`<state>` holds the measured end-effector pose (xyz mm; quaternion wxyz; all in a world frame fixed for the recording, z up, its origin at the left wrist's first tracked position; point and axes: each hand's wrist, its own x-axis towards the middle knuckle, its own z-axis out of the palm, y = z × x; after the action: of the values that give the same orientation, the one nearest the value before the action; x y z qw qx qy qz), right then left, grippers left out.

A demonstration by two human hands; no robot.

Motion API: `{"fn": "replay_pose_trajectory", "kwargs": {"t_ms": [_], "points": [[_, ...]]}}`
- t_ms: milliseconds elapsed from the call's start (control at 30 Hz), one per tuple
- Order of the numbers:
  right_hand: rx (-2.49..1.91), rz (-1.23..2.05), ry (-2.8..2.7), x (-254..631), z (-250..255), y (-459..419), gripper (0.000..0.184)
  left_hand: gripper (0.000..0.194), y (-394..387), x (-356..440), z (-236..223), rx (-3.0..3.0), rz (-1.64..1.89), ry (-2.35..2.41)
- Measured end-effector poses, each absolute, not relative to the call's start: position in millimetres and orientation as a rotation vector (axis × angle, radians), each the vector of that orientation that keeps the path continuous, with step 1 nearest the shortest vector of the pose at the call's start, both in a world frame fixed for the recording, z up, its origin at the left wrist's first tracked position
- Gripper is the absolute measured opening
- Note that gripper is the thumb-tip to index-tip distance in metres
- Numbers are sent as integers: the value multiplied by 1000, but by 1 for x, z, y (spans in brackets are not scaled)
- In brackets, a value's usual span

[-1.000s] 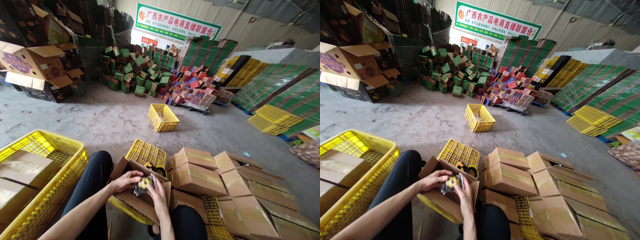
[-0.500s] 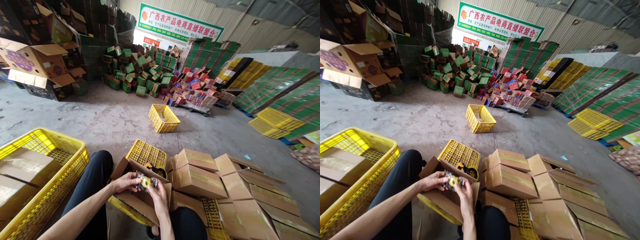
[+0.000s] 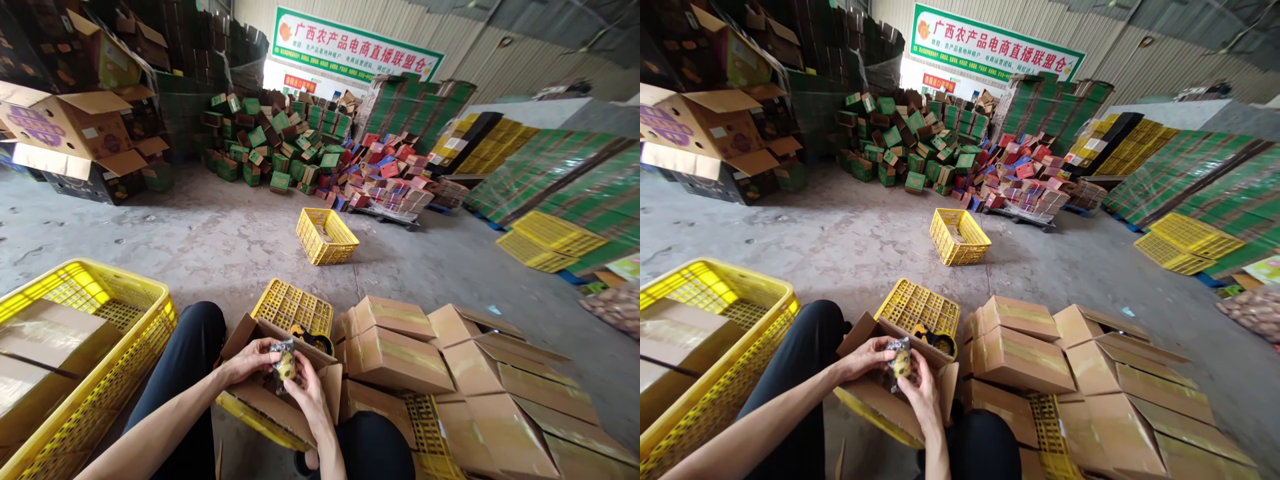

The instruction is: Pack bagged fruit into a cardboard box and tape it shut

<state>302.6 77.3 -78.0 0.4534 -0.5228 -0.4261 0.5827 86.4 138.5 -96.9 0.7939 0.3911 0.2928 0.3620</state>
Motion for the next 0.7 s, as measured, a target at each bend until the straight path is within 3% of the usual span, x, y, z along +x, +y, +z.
{"fn": "replay_pose_trajectory", "kwargs": {"t_ms": [433,700], "points": [[-1365,1386,-828,301,-113,85,86,51,139,85,-97,727,748,585],[-1410,1373,-895,304,-116,84,86,73,135,86,-99,764,622,493]]}}
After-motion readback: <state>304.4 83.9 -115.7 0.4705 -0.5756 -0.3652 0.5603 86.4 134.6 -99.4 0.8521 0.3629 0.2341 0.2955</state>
